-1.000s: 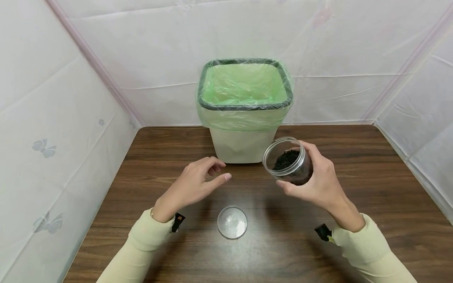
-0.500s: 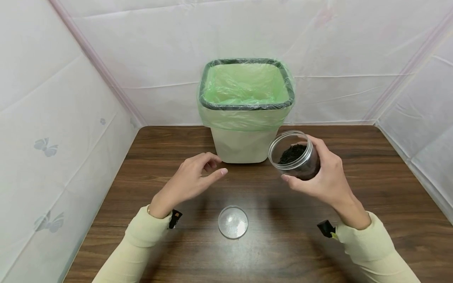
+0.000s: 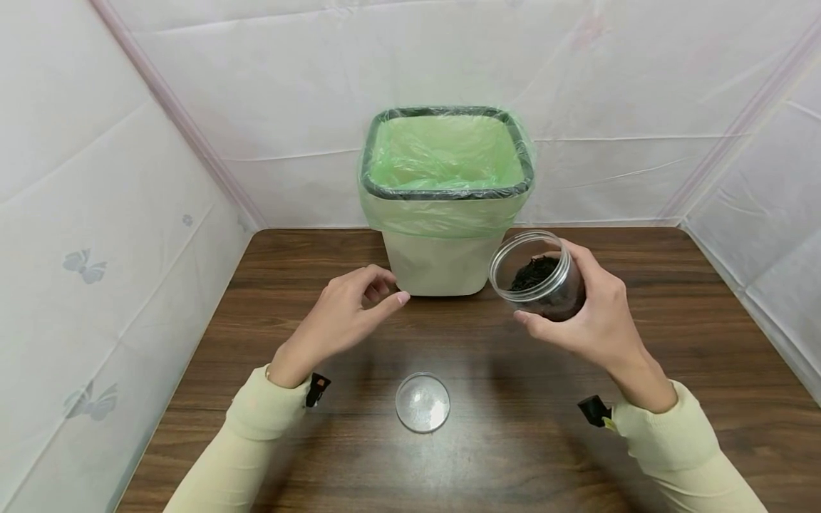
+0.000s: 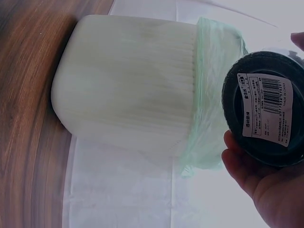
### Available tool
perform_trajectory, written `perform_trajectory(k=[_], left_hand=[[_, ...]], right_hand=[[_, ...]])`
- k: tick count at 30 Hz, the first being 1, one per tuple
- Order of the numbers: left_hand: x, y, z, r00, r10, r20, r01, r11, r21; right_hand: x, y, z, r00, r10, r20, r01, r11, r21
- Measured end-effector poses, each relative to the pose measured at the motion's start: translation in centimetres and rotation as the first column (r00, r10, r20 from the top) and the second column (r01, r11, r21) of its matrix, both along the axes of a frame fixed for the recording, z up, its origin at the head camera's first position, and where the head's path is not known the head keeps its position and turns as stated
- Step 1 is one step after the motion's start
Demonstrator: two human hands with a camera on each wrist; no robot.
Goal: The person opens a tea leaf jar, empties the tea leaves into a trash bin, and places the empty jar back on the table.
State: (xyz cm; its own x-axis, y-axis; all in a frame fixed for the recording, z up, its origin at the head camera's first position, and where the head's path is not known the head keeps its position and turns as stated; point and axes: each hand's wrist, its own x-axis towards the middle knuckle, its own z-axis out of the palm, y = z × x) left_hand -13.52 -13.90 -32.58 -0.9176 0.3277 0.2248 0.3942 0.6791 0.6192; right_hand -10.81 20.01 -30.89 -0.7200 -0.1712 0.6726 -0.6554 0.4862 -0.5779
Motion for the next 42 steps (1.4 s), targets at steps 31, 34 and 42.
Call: perform_trajectory(k=[31,34,42], left_hand=[[-1.3,0.1,2.1,0.999,0.033,-0.001,-0.033,0.998,0.046],[-1.3,0.0,2.3,0.999,0.037,0.008,-0.037,0.998,0.048],[-1.6,-0.2,2.8,0.998,0.061,0.016,-0.062,0.996,0.067]], right_hand=[[-1.0,1.1,0.0,0.998,-0.047,0.034,0.047,0.999,-0.004],[-1.1,1.1,0.0,0.999,-0.045,0.029,0.045,0.999,0.001],[-1.0,1.0,0.6,0.999,-0.046,0.027,0.046,0.999,-0.005]])
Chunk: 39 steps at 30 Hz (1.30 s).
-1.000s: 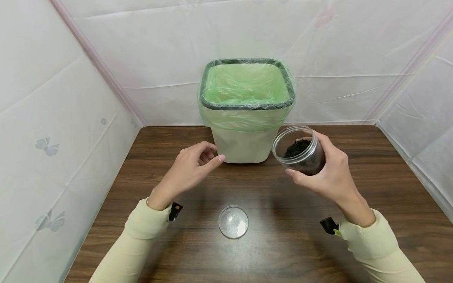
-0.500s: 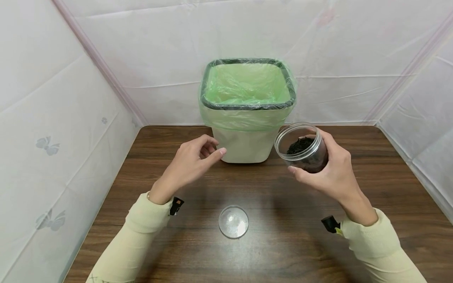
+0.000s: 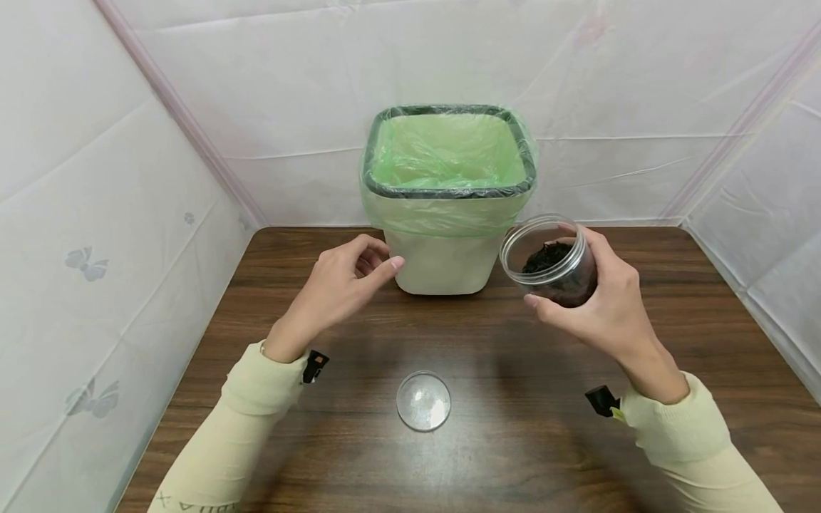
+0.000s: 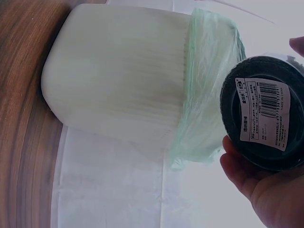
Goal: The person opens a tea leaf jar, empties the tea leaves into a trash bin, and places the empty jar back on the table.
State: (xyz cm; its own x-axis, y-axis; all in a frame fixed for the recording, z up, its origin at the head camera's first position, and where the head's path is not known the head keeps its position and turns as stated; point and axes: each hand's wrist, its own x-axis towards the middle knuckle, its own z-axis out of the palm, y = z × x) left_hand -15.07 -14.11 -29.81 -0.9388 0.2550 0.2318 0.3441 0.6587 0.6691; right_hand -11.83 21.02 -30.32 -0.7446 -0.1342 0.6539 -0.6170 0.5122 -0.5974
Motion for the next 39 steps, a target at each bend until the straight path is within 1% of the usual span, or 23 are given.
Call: perform_trajectory(k=[5,11,20,27,32,39], left_hand=[[-0.2,-0.1,0.2,0.999,0.028,0.019,-0.028,0.999,0.015],[-0.4,-0.2,0.3,0.998,0.045,0.034,-0.047,0.998,0.038],[-0.8,-0.5,0.7,0.997,0.076,0.012,-0.077,0.996,0.049],[-1.1,-0.6,1.1,0.995,0.098,0.000,-0.097,0.992,0.083],[-1.2,-0.7,1.2,0.994,0.113,0.005,-0.113,0.989,0.094],[-1.5,-0.7,1.4,0.988,0.155,0.011,-0.155,0.983,0.099]], right_hand=[[0.0,0.2,0.2,1.000,-0.013,0.007,0.013,1.000,-0.006],[-0.2,0.4,0.2,1.000,-0.024,0.012,0.024,1.000,-0.002],[-0.5,0.7,0.4,0.999,-0.039,0.005,0.039,0.999,0.009],[-0.6,0.9,0.6,0.998,-0.058,0.013,0.058,0.998,0.014],[-0.6,0.8,0.7,0.998,-0.065,0.022,0.065,0.998,0.019],[-0.7,0.7,0.7,0.996,-0.081,0.029,0.080,0.996,0.034]])
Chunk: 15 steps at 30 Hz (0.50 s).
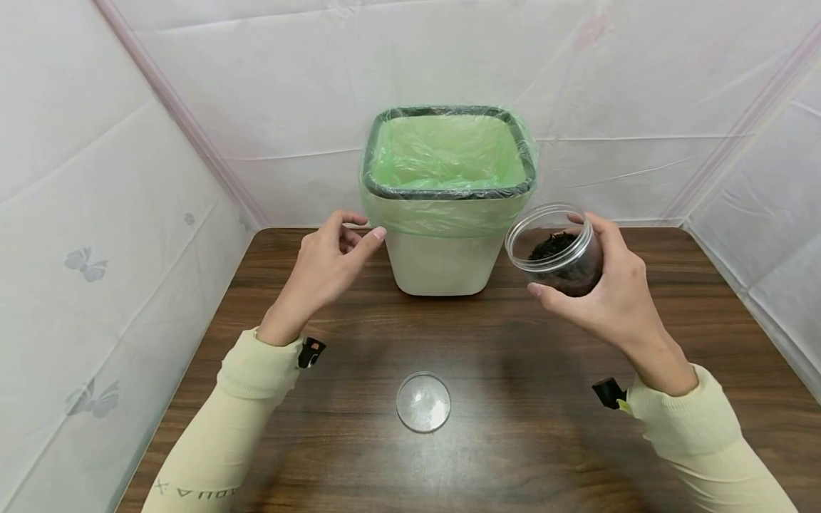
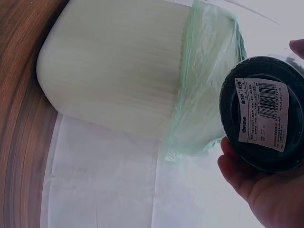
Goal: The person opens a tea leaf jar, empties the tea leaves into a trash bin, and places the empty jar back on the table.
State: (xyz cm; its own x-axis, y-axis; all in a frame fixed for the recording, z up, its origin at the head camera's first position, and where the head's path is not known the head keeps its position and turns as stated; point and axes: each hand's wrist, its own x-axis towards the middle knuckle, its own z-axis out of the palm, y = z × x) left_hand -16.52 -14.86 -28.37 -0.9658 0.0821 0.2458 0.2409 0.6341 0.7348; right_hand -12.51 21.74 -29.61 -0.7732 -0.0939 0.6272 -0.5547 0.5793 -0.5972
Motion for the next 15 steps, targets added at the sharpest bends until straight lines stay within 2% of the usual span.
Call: perform_trajectory(k=[15], left_hand=[[-0.68,-0.33,0.30,1.000,0.020,0.009,-0.020,1.000,0.006]], right_hand=[[-0.21,0.04,0.28,1.000,-0.014,-0.001,0.014,1.000,-0.001]])
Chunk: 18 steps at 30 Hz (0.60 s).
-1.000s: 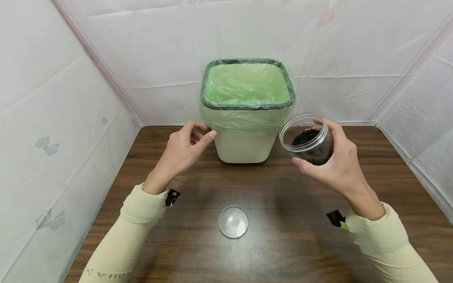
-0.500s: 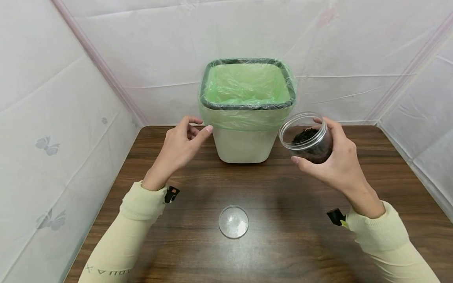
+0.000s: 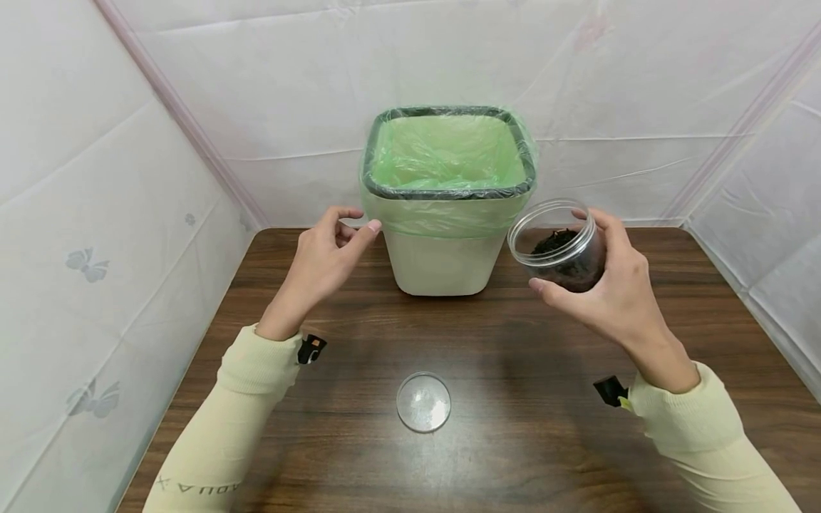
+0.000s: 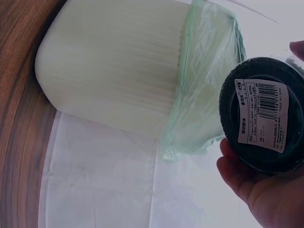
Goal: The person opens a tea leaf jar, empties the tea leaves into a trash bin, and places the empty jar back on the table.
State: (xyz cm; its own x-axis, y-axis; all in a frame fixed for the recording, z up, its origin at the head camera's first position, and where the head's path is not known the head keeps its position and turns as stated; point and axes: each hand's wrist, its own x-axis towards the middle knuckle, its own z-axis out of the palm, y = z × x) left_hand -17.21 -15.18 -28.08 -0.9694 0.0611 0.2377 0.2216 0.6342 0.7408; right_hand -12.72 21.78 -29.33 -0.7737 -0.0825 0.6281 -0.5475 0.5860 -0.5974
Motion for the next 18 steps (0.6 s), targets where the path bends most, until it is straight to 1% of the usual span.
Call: perform_trajectory(k=[9,16,18], left_hand=[[-0.12,0.01,0.43,1.000,0.009,0.010,-0.009,1.000,0.003],[-0.56,-0.07,0.86,1.000,0.015,0.011,-0.015,1.000,-0.001],[-0.72,-0.10,0.96,1.000,0.013,0.013,-0.013,1.000,0.011]], right_hand=[[-0.05,0.05,0.13,1.000,0.003,0.007,-0.003,1.000,-0.008],[-0.10,0.05,0.36,1.000,-0.006,0.020,0.006,1.000,-0.003],[-0.10,0.05,0.44,1.000,-0.005,0.026,0.005,1.000,-0.005]])
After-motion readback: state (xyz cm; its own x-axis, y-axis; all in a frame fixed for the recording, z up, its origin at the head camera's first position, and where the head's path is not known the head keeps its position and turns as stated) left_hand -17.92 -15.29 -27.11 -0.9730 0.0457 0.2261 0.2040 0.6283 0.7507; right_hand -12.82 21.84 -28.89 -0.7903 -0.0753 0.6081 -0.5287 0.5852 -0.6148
